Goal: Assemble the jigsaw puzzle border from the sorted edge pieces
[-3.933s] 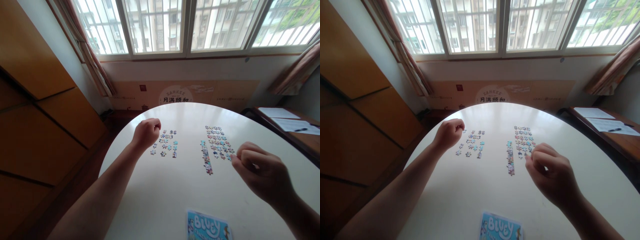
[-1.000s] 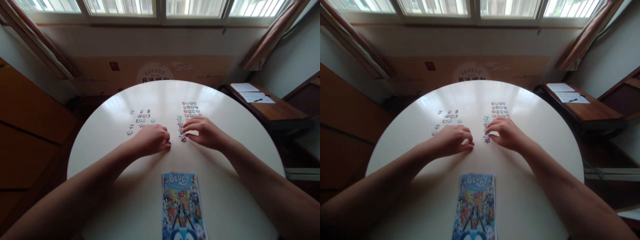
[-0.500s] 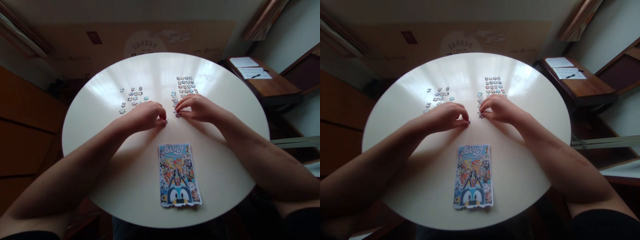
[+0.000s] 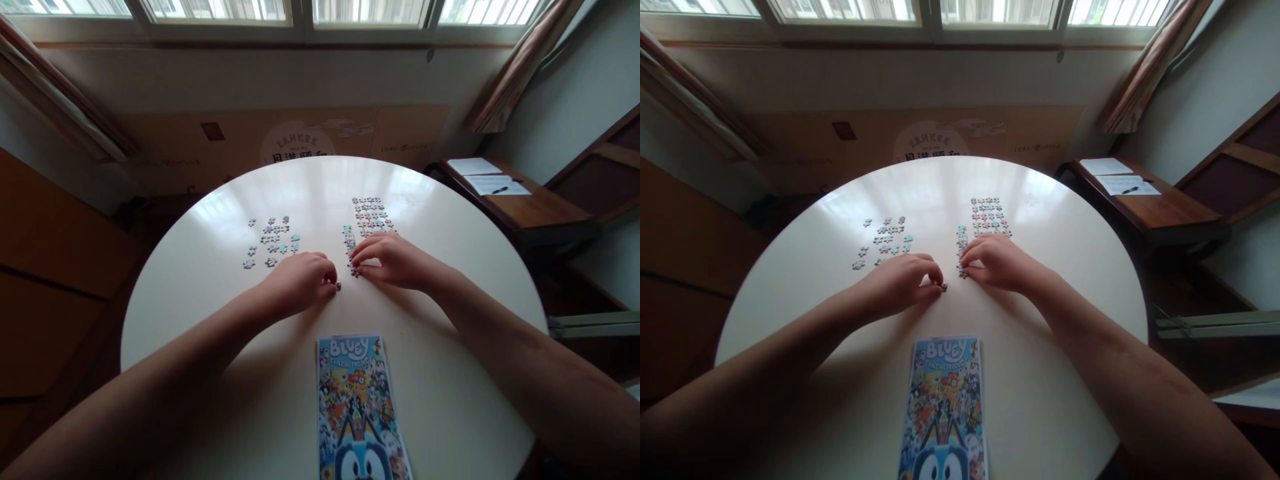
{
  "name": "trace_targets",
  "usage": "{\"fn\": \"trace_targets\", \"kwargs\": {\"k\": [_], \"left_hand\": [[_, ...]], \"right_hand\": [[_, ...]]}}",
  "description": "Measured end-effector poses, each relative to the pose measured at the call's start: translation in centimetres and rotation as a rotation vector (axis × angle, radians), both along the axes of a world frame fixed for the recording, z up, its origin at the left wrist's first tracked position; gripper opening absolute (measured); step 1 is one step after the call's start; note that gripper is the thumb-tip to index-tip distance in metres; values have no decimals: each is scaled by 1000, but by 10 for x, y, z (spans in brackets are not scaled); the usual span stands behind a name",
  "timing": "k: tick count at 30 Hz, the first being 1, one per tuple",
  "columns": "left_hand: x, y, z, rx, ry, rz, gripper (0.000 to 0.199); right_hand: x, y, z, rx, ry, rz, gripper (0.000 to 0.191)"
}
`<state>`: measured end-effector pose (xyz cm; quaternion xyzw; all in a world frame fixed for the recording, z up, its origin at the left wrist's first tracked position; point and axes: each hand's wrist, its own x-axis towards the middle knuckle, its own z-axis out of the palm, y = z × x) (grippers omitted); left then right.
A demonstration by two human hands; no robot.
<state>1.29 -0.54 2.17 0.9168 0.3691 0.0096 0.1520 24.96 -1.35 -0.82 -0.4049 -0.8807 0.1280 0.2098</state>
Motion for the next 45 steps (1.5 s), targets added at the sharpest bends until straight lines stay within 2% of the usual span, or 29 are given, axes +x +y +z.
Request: {"fn": "trace_targets", "kwargs": {"k": [8, 13, 19, 24, 35, 41, 45], "left_hand": [[6, -5, -4, -173, -62, 28, 15], [6, -4, -4, -210, -73, 30, 14], [14, -5, -15, -120, -160, 49, 9], [21, -4, -26, -69, -254, 51, 8], [27, -3, -33, 8, -282, 95, 13], [19, -1, -33, -10, -336, 91, 14], [11, 1, -33, -1, -354, 44, 16]], "right_hand": [[-1, 0, 1, -14, -3, -21, 17], [-3, -1, 1, -17, -6, -25, 16], [-3, 0, 2, -17, -9, -31, 15], [-3, 0, 3, 1, -12, -43, 22], [-3, 1, 3, -18, -6, -4, 24], [-4, -2, 5, -18, -21, -14, 23], [-5, -3, 5, -12, -20, -25, 24]]}}
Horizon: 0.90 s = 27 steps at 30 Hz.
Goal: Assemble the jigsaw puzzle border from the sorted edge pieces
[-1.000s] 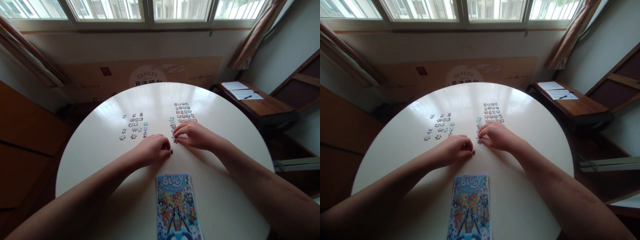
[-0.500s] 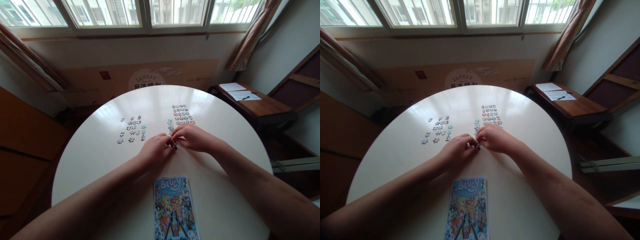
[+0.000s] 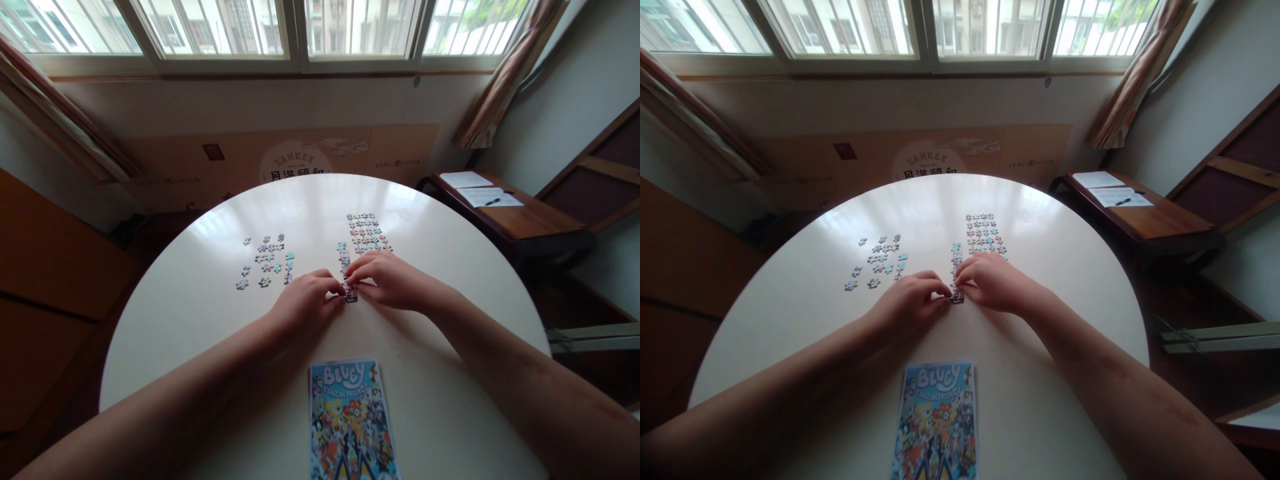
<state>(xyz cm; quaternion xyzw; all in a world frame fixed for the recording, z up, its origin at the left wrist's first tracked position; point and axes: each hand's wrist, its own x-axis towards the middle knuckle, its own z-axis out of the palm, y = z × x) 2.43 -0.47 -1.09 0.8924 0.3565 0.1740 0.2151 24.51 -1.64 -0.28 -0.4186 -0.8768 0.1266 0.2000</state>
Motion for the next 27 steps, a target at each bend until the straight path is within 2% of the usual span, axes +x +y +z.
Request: {"fn": "trace_targets", "kwargs": {"k": [5, 12, 21, 27], "left_hand": [[-4, 0, 1, 64, 34, -80, 19], [-6, -1, 0, 69, 24, -111, 22], [-6, -3, 5, 134, 101, -108, 24], [-7, -1, 1, 143, 94, -103, 27]], "right_hand": [[0, -1, 2, -15, -4, -8, 21], [1, -2, 2, -32, -15, 0, 14], [1, 0, -1, -13, -19, -4, 14], [-1, -1, 3, -29, -13, -6, 13]]}}
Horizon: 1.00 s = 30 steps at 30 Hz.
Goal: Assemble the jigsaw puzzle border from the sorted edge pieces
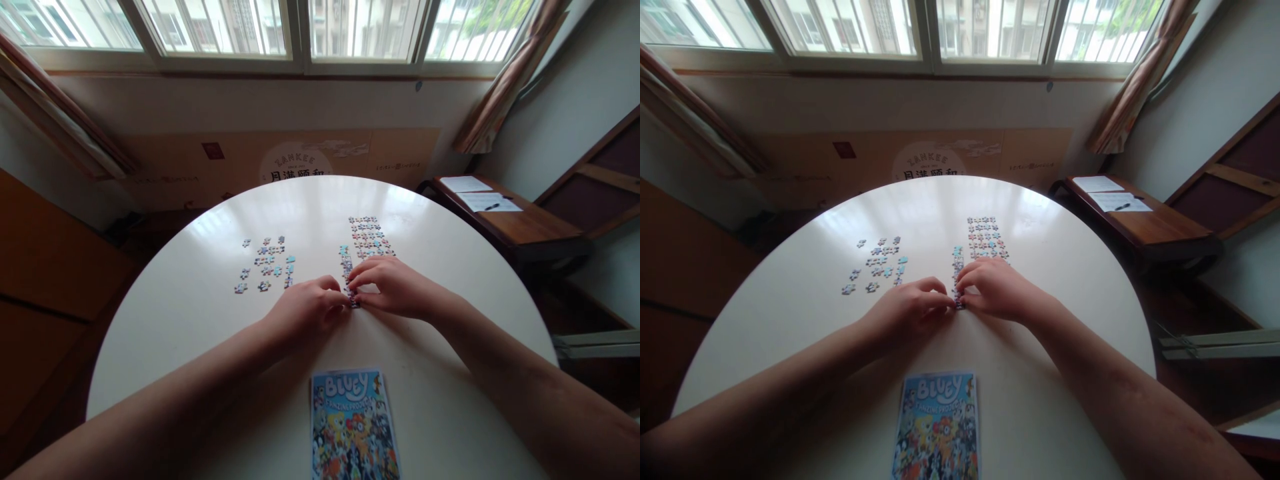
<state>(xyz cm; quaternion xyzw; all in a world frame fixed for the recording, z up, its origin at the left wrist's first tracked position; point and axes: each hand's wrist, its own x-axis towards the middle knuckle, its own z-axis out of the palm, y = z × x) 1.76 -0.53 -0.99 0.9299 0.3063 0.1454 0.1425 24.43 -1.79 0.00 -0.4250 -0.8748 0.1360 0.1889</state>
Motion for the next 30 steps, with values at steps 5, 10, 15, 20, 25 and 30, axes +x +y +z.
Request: {"fn": "trace_targets", "kwargs": {"k": [5, 10, 15, 20, 25, 30], "left_hand": [[0, 3, -1, 42, 7, 14, 33], [0, 0, 3, 117, 95, -13, 39], [2, -7, 6, 227, 178, -13, 36], [2, -8, 6, 283, 199, -14, 35], [0, -5, 3, 305, 144, -38, 35], [-2, -3, 3, 304, 65, 31, 35]], "right_hand": [[1, 0, 1, -7, 6, 7, 12], [1, 0, 0, -3, 10, 8, 13], [1, 1, -1, 6, 21, 20, 13], [1, 1, -2, 2, 30, 33, 11], [1, -1, 0, 4, 41, 37, 11], [2, -1, -1, -2, 57, 44, 12]]}}
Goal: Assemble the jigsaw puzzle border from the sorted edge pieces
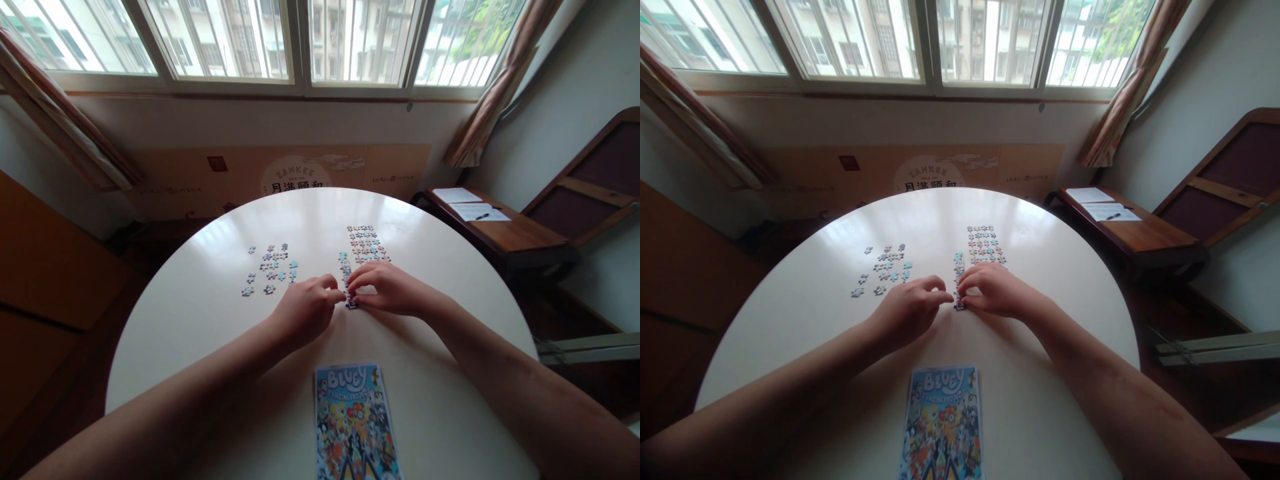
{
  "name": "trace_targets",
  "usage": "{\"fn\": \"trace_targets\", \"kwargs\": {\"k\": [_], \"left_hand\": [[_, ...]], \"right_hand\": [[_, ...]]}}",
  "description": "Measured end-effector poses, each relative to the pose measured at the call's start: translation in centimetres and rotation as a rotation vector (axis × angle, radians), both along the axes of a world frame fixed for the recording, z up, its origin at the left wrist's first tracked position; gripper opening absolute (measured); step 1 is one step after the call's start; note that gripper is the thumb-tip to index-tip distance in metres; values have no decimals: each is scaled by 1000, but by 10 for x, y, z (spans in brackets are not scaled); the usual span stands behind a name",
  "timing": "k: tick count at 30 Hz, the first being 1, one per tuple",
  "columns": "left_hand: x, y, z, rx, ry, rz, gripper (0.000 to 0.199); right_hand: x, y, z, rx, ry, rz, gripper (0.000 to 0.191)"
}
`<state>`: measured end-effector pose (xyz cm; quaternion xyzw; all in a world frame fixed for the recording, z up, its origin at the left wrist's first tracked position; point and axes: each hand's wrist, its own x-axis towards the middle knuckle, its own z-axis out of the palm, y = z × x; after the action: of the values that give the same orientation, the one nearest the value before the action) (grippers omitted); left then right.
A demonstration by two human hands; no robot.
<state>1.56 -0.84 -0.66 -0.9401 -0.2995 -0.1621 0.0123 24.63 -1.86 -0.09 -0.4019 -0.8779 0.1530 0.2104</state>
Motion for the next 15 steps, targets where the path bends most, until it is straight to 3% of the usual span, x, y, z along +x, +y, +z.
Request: {"fn": "trace_targets", "kwargs": {"k": [8, 15], "left_hand": [[-2, 3, 1, -62, -21, -54, 34], [-2, 3, -1, -57, -43, -79, 39]], "right_hand": [[3, 0, 4, 51, 44, -56, 21], [6, -7, 16, -90, -39, -79, 19]]}}
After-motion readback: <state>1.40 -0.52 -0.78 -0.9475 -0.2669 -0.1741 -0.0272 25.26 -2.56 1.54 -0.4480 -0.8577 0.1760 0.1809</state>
